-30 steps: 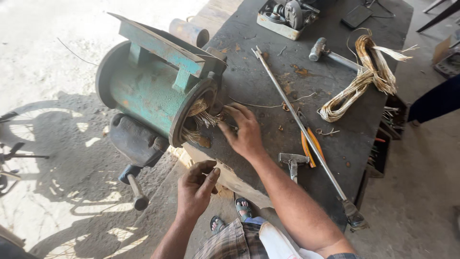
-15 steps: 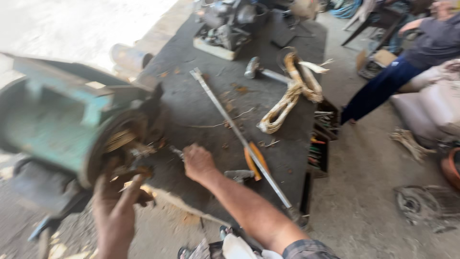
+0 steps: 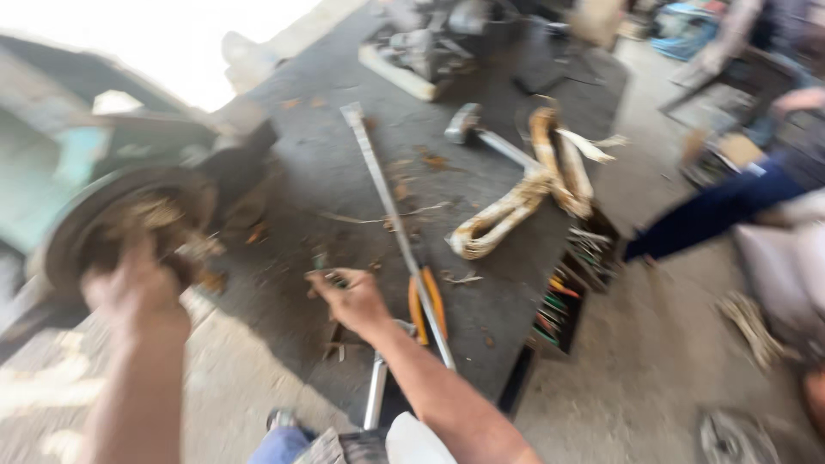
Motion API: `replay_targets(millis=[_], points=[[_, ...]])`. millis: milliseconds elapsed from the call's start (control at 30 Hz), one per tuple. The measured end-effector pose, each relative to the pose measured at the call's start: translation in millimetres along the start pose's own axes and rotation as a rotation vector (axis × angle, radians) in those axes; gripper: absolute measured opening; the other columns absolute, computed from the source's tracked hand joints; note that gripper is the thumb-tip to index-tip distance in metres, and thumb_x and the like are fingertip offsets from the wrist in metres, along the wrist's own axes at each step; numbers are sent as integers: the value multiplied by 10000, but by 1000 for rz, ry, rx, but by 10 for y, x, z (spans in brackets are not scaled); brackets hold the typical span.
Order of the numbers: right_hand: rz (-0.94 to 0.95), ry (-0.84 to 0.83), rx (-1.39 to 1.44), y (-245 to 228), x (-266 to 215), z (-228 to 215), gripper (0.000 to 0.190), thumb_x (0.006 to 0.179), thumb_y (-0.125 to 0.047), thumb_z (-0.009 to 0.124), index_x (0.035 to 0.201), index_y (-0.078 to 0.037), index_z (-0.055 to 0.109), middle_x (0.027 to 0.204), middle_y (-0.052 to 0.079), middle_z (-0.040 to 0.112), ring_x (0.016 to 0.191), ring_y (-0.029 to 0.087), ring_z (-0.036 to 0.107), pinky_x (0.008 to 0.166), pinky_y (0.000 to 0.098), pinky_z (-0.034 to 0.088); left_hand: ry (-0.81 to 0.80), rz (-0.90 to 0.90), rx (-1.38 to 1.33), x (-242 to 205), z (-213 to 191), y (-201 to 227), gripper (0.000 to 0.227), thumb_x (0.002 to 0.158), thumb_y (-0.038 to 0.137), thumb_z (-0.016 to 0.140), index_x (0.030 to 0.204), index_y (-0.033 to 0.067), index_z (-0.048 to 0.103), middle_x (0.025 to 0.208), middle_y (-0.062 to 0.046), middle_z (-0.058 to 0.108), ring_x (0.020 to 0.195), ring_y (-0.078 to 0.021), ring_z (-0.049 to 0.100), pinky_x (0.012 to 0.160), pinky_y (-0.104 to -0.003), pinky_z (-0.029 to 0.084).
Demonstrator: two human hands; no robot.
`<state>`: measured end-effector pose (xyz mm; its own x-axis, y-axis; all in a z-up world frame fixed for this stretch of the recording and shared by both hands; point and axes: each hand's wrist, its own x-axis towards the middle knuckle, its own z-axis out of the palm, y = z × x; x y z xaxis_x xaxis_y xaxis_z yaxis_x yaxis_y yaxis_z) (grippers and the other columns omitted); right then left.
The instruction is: The person uses wire cutters to repeatedly snip copper wires protruding from a cylindrical metal component clamped in a bench vise. The person adjusts the component and continues cutting until the wires are shortened, then removes the component from the vise.
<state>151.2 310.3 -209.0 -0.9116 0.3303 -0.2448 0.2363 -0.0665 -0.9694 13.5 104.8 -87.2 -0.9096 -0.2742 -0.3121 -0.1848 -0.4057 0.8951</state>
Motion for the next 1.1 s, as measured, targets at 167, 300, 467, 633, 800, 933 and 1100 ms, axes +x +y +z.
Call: replay_targets(millis=[167, 300, 467, 633, 800, 933, 1100], points=[[-124, -78, 114, -278, -93, -4, 203, 970, -333, 680, 997, -131, 679, 879, 1, 683, 821, 79, 614, 762, 268, 492, 5, 526, 150, 62, 93, -295, 446, 1073, 265, 767, 1294, -57, 554, 1130, -69, 687, 942, -109, 674, 781, -274, 581], [-343, -134, -27, -494, 5, 164, 255, 1073, -321, 616, 1003, -85, 682, 1105, 40, 554, 1045, 152, 533, 923, 318, 482, -137, 224, 216, 21, 42, -277, 325, 1050, 331, 549, 1141, 18, 547, 818, -86, 634, 483, -118, 584, 400, -290, 493], [-221, -401, 55, -580, 91, 346, 308, 1033, -346, 612, 1149, -77, 708, 1353, 44, 585, 1262, 176, 540, 1087, 340, 418, 89, 666, 737, 119, -66, -448, 376, 1105, 335, 601, 1062, -39, 613, 880, -147, 668, 758, -241, 662, 670, -472, 526], [23, -587, 434, -677, 291, 586, 461, 1007, -292, 676, 1327, 38, 639, 1236, 127, 688, 1165, 219, 628, 1112, 423, 461, 99, 457, 792, 189, -2, -464, 373, 1024, 331, 545, 1092, -31, 601, 943, -208, 675, 850, -349, 663, 768, -536, 521], [74, -528, 338, -684, 251, 672, 482, 961, -252, 674, 1362, -2, 579, 1189, 108, 711, 1110, 217, 650, 1033, 423, 493, -63, 421, 673, -187, -174, -202, 352, 1032, 326, 608, 1145, 1, 682, 977, -199, 733, 897, -313, 691, 825, -478, 536], [-33, -678, 118, -659, 178, 770, 421, 998, -275, 613, 1340, -34, 663, 1227, 25, 731, 1190, 134, 621, 1070, 300, 429, -169, 836, 970, -490, -454, 168, 287, 1005, 307, 621, 1189, 106, 711, 959, -132, 765, 836, -235, 738, 728, -411, 581], [51, -595, 204, -642, 194, 1076, 370, 1046, -282, 608, 1308, -48, 726, 1093, 64, 679, 965, 166, 560, 902, 340, 470, -340, 934, 1547, -385, -382, 559, 313, 1042, 282, 593, 1321, 156, 658, 822, -133, 755, 609, -230, 724, 570, -396, 600]])
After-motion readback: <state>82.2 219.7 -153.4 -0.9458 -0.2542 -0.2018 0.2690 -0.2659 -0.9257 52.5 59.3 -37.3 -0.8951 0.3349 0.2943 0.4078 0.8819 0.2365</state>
